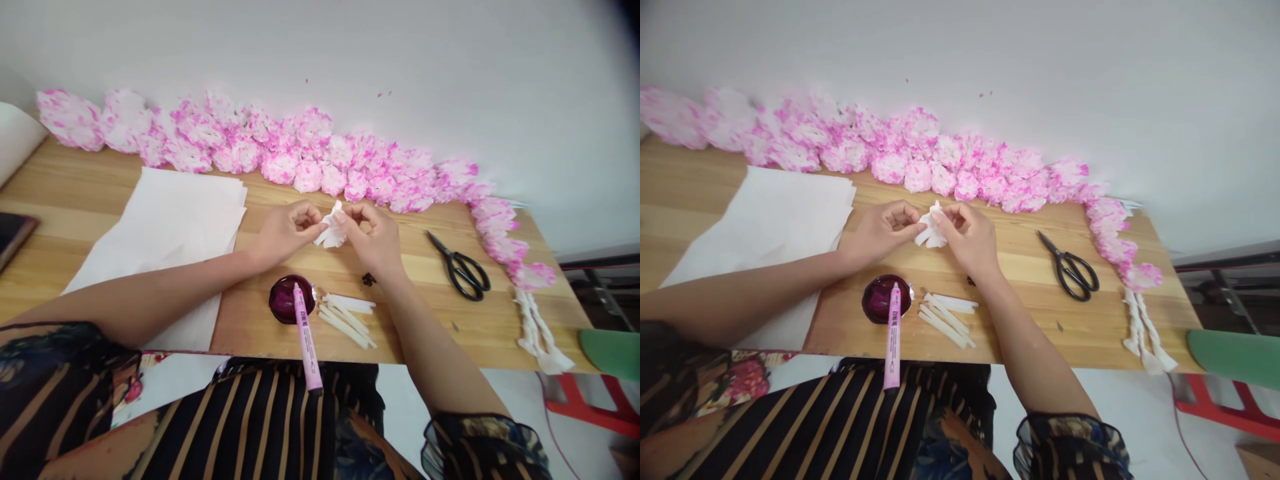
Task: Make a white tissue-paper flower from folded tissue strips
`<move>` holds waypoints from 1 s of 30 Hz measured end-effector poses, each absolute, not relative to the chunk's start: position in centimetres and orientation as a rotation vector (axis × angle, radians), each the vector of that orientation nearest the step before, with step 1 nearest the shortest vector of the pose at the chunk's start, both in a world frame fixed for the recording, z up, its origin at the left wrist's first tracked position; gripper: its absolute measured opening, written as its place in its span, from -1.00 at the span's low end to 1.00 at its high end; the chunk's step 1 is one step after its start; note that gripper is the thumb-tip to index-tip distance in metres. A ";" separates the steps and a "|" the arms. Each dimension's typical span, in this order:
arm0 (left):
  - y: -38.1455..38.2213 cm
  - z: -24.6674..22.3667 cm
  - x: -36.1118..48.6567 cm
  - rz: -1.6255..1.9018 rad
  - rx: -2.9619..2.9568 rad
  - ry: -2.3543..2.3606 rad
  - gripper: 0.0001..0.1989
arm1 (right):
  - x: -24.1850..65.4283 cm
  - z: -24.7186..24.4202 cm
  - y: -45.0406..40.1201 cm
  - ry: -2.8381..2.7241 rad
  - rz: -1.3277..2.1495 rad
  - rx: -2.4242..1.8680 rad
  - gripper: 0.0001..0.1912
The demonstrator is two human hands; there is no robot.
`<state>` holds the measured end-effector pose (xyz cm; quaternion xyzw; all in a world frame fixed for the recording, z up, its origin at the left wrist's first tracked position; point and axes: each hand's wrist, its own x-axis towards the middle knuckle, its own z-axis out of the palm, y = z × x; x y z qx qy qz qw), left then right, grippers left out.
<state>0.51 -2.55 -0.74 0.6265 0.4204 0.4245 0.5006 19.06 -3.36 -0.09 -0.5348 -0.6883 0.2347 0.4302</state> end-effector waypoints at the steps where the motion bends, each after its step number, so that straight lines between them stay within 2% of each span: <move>1: -2.7 -0.6 0.6 1.012 1.538 1.005 -0.76 | 19.0 0.0 -3.5 -1.781 0.480 -1.327 -0.80; 5: -2.7 -0.4 0.6 0.971 1.578 1.021 -0.67 | 18.7 -0.2 -3.6 -1.961 0.222 -1.258 -0.84; 9: -2.3 -0.7 0.4 0.996 1.551 1.018 -0.71 | 18.6 -0.2 -3.8 -1.948 0.221 -1.243 -0.84; 11: -2.1 -0.8 0.3 1.036 1.465 0.997 -0.72 | 18.5 -0.1 -3.8 -1.834 0.355 -1.277 -0.84; 16: -1.9 -0.7 0.3 1.122 1.315 0.998 -0.72 | 18.6 -0.7 -3.4 -1.412 0.956 -1.252 -0.79; 19: -2.2 -0.7 0.3 1.113 1.386 0.994 -0.74 | 19.0 -0.8 -3.1 -1.373 1.107 -1.242 -0.75; 21: -2.5 -0.7 0.4 1.104 1.481 0.992 -0.76 | 19.1 -0.5 -3.2 -1.441 1.030 -1.266 -0.72; 27: -2.8 -0.6 0.4 1.012 1.673 1.017 -0.77 | 19.0 0.2 -3.7 -1.858 0.388 -1.297 -0.80; 30: -2.6 -0.7 0.4 1.005 1.659 1.008 -0.74 | 18.7 -0.1 -3.8 -1.954 0.213 -1.239 -0.80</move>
